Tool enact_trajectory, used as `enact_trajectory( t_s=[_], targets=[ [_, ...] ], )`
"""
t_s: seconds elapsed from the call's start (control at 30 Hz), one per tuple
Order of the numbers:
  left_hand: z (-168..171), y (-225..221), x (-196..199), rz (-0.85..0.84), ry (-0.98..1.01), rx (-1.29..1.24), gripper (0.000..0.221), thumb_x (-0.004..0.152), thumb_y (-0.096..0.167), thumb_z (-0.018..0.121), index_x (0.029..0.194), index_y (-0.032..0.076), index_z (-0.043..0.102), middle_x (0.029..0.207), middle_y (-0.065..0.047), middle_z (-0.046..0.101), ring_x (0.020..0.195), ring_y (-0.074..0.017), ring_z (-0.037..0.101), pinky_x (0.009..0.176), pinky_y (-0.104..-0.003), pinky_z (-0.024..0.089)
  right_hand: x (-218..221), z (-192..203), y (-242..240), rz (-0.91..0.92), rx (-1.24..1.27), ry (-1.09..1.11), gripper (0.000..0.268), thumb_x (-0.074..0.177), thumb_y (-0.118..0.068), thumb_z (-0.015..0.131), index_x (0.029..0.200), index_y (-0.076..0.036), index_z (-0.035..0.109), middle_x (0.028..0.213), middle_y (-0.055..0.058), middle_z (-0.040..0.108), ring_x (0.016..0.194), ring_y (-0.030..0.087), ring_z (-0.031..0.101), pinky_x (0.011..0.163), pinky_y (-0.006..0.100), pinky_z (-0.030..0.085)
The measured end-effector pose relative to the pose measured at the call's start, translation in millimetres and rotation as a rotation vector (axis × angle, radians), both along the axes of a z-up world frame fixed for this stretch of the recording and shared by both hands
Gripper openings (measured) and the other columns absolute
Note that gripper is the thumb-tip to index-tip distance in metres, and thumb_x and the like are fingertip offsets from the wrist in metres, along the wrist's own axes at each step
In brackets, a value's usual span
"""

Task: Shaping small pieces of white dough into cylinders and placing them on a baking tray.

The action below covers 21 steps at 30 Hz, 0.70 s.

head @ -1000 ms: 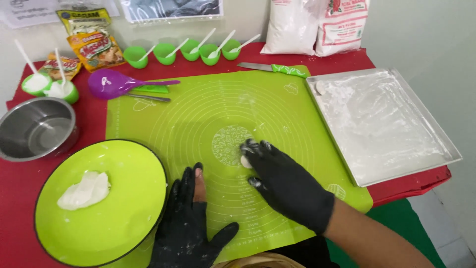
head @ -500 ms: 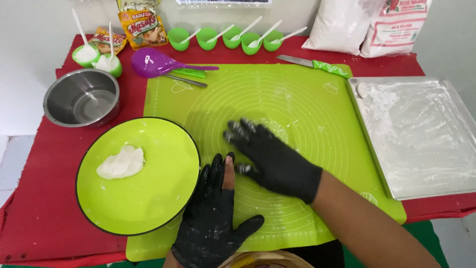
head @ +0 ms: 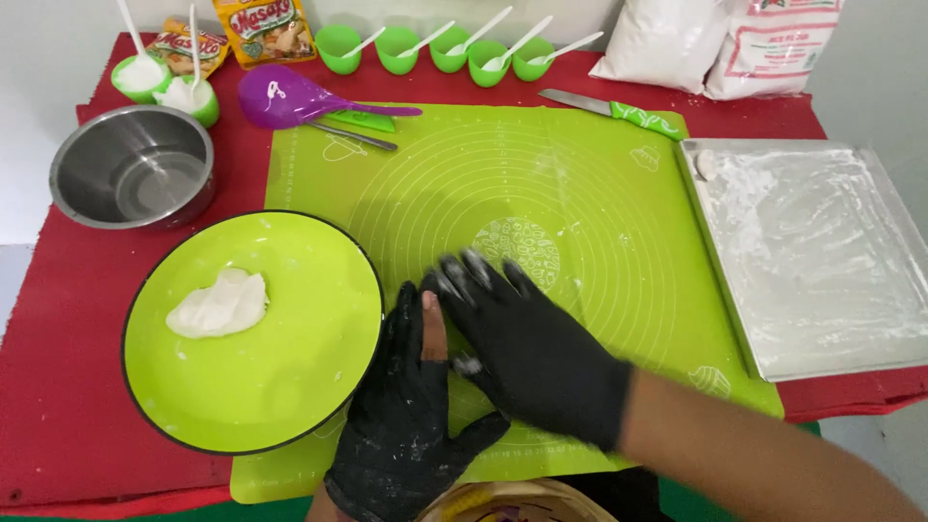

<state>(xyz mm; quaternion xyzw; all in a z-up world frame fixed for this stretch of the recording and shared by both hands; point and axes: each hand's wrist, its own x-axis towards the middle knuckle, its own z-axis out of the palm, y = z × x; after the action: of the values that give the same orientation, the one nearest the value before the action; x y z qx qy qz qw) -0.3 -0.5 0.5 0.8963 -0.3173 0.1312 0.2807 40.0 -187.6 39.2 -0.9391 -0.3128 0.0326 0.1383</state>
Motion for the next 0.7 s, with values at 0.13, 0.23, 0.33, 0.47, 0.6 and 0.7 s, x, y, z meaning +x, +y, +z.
enact_trajectory(
  t_s=[0.13, 0.23, 0.33, 0.47, 0.6, 0.7],
  targets=[
    [5, 0, 0, -0.008, -0.005, 0.007, 0.112, 0.093, 0.064, 0.064, 0.162, -0.006, 0.012, 0.170, -0.025, 0.024, 0.157, -0.0430, 0.027, 0.128, -0.051, 0.024, 58, -16, -2, -0.082, -0.036, -0.101, 0.080, 0.097, -0.039, 0.062, 0.161, -0.004, 0.030, 0.165, 0.026, 0.029, 0.153, 0.046, 0.024, 0.121, 0.059, 0.021],
    [6, 2, 2, -0.008, -0.010, 0.008, 0.112, 0.093, 0.063, 0.063, 0.162, -0.006, 0.010, 0.171, -0.026, 0.022, 0.157, -0.0434, 0.026, 0.127, -0.051, 0.023, 85, -27, -24, -0.191, -0.017, -0.139, 0.070, 0.105, -0.044, 0.048, 0.160, -0.004, 0.031, 0.165, 0.026, 0.032, 0.153, 0.044, 0.028, 0.121, 0.057, 0.023],
    [4, 1, 4, 0.010, 0.001, 0.023, 0.113, 0.092, 0.065, 0.062, 0.163, -0.005, 0.010, 0.171, -0.025, 0.020, 0.156, -0.0430, 0.026, 0.126, -0.051, 0.024, 74, -20, -42, -0.233, -0.067, -0.093, 0.071, 0.104, -0.035, 0.048, 0.164, -0.008, 0.020, 0.169, 0.023, 0.024, 0.154, 0.043, 0.023, 0.121, 0.055, 0.020],
    [6, 2, 3, 0.019, 0.016, 0.012, 0.106, 0.095, 0.065, 0.055, 0.163, -0.003, 0.011, 0.173, -0.020, 0.019, 0.159, -0.0400, 0.022, 0.127, -0.052, 0.024, 19, -12, -53, -0.008, -0.022, -0.143, 0.062, 0.106, -0.021, 0.045, 0.163, -0.007, 0.027, 0.169, 0.023, 0.025, 0.157, 0.040, 0.024, 0.126, 0.049, 0.019],
    [4, 1, 3, -0.014, 0.021, -0.025, 0.099, 0.095, 0.061, 0.059, 0.163, -0.001, 0.020, 0.171, -0.021, 0.025, 0.157, -0.0412, 0.029, 0.128, -0.053, 0.022, -7, 6, -53, 0.049, 0.048, 0.008, 0.066, 0.103, -0.023, 0.056, 0.160, -0.005, 0.030, 0.168, 0.021, 0.029, 0.154, 0.041, 0.028, 0.123, 0.048, 0.025],
    [-2, 3, -2, -0.033, -0.022, 0.107, 0.094, 0.099, 0.064, 0.048, 0.164, 0.002, 0.023, 0.173, -0.018, 0.022, 0.159, -0.0392, 0.024, 0.126, -0.053, 0.020, -15, 0, -60, -0.007, 0.048, 0.028, 0.068, 0.100, -0.022, 0.057, 0.162, -0.014, 0.031, 0.170, 0.015, 0.029, 0.156, 0.033, 0.029, 0.124, 0.046, 0.020]
  ],
)
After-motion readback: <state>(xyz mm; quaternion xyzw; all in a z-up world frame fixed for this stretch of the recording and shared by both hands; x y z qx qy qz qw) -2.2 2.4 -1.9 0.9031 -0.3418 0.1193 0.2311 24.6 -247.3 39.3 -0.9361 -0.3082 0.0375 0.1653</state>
